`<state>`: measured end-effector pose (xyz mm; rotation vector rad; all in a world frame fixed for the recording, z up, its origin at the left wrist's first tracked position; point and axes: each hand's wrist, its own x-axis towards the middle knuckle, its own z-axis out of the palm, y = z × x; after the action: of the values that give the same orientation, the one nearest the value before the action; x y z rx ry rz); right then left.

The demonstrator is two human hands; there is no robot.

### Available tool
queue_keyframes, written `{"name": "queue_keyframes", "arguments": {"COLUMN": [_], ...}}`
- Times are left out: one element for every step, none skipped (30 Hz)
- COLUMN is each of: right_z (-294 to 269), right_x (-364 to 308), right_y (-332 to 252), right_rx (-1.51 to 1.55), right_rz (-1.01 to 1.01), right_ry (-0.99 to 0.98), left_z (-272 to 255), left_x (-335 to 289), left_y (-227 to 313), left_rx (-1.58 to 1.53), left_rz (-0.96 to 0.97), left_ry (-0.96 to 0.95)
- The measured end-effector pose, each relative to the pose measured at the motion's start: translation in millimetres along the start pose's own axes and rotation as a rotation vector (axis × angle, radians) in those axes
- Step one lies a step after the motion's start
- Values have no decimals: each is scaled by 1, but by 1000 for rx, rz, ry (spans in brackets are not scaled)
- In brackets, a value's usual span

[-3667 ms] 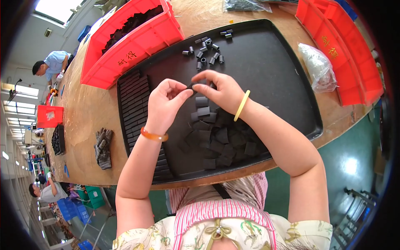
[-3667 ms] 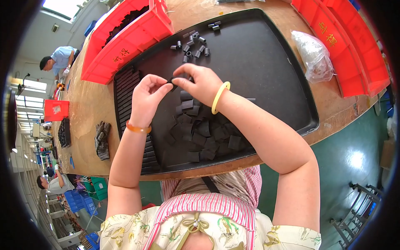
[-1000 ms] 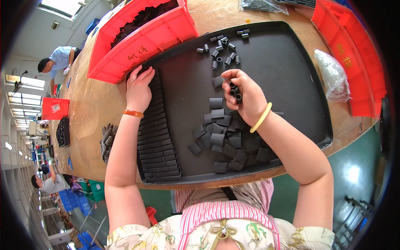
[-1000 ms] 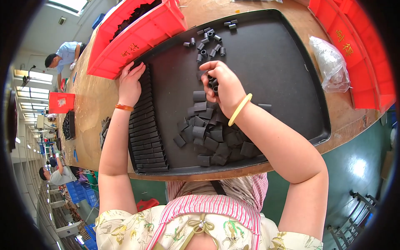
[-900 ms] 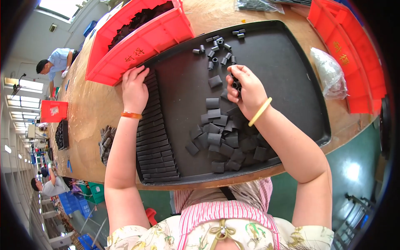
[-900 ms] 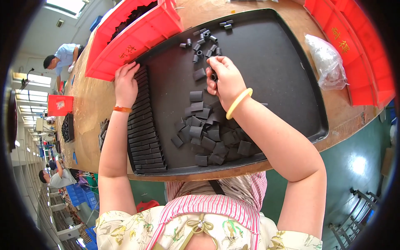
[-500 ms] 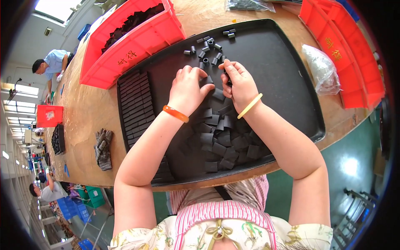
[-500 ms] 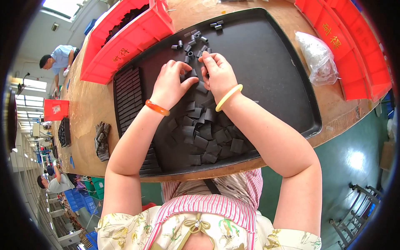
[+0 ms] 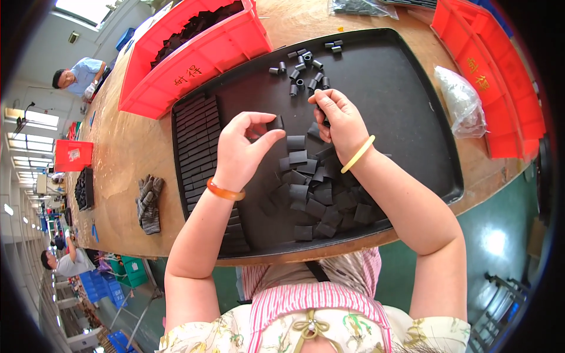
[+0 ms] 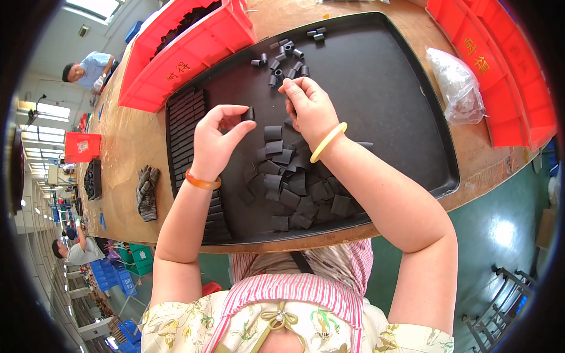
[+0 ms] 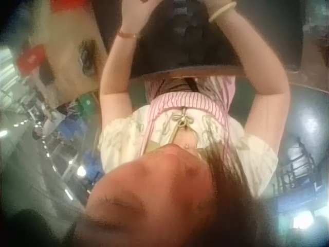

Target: The person assembles small black plastic components by hand at a workbench.

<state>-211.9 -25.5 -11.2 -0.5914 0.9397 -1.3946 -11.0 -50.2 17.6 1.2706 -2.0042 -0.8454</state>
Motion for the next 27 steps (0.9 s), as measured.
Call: {"name": "queue_keyframes", "arguments": {"right_z": [1, 3, 5, 5, 4, 5, 6, 6, 6, 6, 5, 5, 6, 8, 8, 7, 7, 6, 6, 6, 5, 6, 6, 7, 10, 12, 14], "right_x": [-1, -3, -4, -4, -3, -3, -3, -4, -6, -7, -6, -7, -7, -7, -6, -5, -5, -5, -5, -5, -6, -6, -7, -9, -12, -14, -14], "right_y": [-1, -3, -4, -2, 2, 5, 5, 5, 4, 4, 5, 5, 4, 4, 5, 7, 8, 8, 8, 7, 7, 7, 7, 5, 0, -4, -7], "right_rx": [-1, -43, -85, -86, -160, -234, -339, -340, -389, -437, -452, -453, -479, -505, -505, -527, -550, -550, -563, -577, -577, -571, -565, -566, -590, -614, -577], "right_rz": [1, 16, 32, 32, -2, -35, -73, -72, -64, -57, -67, -66, -83, -100, -100, -128, -156, -155, -161, -168, -166, -157, -148, -147, -107, -67, 24], "right_ry": [0, -22, -44, -41, -87, -132, -146, -142, -166, -191, -203, -200, -200, -201, -201, -205, -210, -208, -216, -224, -223, -247, -272, -271, -315, -360, -391], "left_z": [-3, -4, -5, -6, -7, -9, -11, -10, -7, -6, -3, 1, 3, 4, 3, 3, 4, 4, 5, 6, 8, 9, 10, 10, 10, 9, 9], "left_x": [-3, -6, -10, -13, -17, -20, -24, -26, -28, -30, -30, -30, -31, -32, -34, -34, -35, -35, -35, -35, -36, -36, -37, -38, -39, -39, -38], "left_y": [-1, 0, 3, 5, 5, 7, 12, 12, 13, 13, 12, 8, 5, 2, -2, -3, -2, 0, 2, 4, 5, 6, 6, 6, 6, 5, 4], "left_rx": [-136, -272, -332, -334, -293, -253, -203, -206, -278, -348, -350, -362, -369, -369, -431, -496, -497, -542, -588, -589, -585, -579, -580, -547, -512, -510, -339], "left_rz": [-17, -34, -17, -16, 11, 39, -9, -9, -1, 7, 6, -8, -22, -22, -95, -169, -170, -188, -206, -207, -175, -142, -142, -108, -74, -76, 45], "left_ry": [13, 25, 39, 37, 21, 4, -28, -31, -34, -35, -38, -18, 4, 5, -18, -44, -46, -42, -38, -39, -6, 28, 28, 33, 40, 42, 67]}}
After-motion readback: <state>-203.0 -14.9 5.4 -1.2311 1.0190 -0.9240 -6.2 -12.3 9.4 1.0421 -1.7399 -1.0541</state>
